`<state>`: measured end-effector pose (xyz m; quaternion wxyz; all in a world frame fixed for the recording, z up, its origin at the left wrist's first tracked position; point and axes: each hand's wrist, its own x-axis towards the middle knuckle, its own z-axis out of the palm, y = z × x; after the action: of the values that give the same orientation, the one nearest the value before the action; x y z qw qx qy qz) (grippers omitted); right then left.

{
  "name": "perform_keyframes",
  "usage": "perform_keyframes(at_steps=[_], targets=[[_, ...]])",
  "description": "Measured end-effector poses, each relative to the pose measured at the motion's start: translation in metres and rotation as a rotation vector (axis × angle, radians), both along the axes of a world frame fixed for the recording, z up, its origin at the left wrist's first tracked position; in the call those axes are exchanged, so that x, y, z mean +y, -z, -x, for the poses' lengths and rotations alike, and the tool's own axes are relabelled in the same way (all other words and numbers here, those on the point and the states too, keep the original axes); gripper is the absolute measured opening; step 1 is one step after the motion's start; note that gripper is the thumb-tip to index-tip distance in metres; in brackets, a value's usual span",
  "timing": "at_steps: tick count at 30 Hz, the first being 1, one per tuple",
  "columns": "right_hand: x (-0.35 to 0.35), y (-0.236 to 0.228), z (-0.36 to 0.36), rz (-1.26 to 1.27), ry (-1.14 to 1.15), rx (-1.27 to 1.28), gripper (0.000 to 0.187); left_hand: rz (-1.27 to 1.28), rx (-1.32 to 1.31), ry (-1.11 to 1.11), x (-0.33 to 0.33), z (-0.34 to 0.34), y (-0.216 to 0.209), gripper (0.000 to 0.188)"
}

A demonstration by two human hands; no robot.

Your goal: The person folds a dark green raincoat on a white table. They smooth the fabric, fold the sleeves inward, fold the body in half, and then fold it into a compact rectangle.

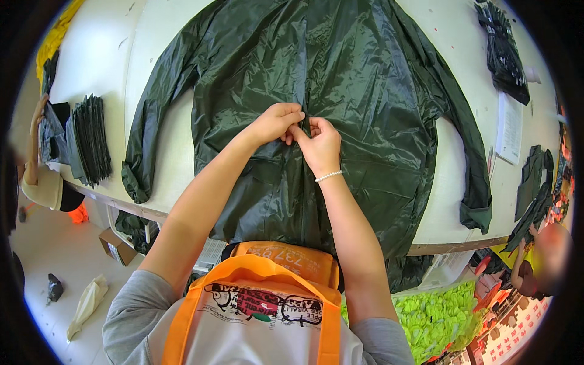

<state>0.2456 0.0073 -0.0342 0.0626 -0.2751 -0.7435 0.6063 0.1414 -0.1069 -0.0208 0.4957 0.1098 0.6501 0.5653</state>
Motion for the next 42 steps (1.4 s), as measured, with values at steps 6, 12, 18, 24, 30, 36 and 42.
perform_keyframes(at_steps=[6,12,18,24,30,36,42], targets=[[0.004,0.009,0.009,-0.04,0.012,0.026,0.016,0.039,0.104,-0.135,0.006,-0.009,-0.004,0.023],[0.017,-0.006,-0.007,-0.052,-0.101,0.012,0.026,0.288,0.759,-0.165,-0.002,-0.055,-0.023,0.028],[-0.012,-0.044,-0.144,-0.063,-0.165,-0.157,0.019,0.57,0.729,0.087,-0.052,-0.166,-0.046,0.038],[-0.033,-0.043,-0.158,-0.173,-0.073,0.022,0.015,0.168,0.076,-0.031,-0.061,-0.165,-0.033,0.031],[-0.055,-0.045,-0.158,-0.022,-0.02,0.048,0.019,0.023,0.068,-0.232,-0.055,-0.183,-0.033,0.031],[-0.048,-0.039,-0.152,0.126,-0.079,-0.039,0.014,0.077,0.305,-0.249,-0.053,-0.196,-0.045,0.025],[-0.024,-0.052,-0.19,-0.638,-0.213,0.096,0.033,0.498,1.211,-0.122,-0.1,-0.25,-0.046,0.045]])
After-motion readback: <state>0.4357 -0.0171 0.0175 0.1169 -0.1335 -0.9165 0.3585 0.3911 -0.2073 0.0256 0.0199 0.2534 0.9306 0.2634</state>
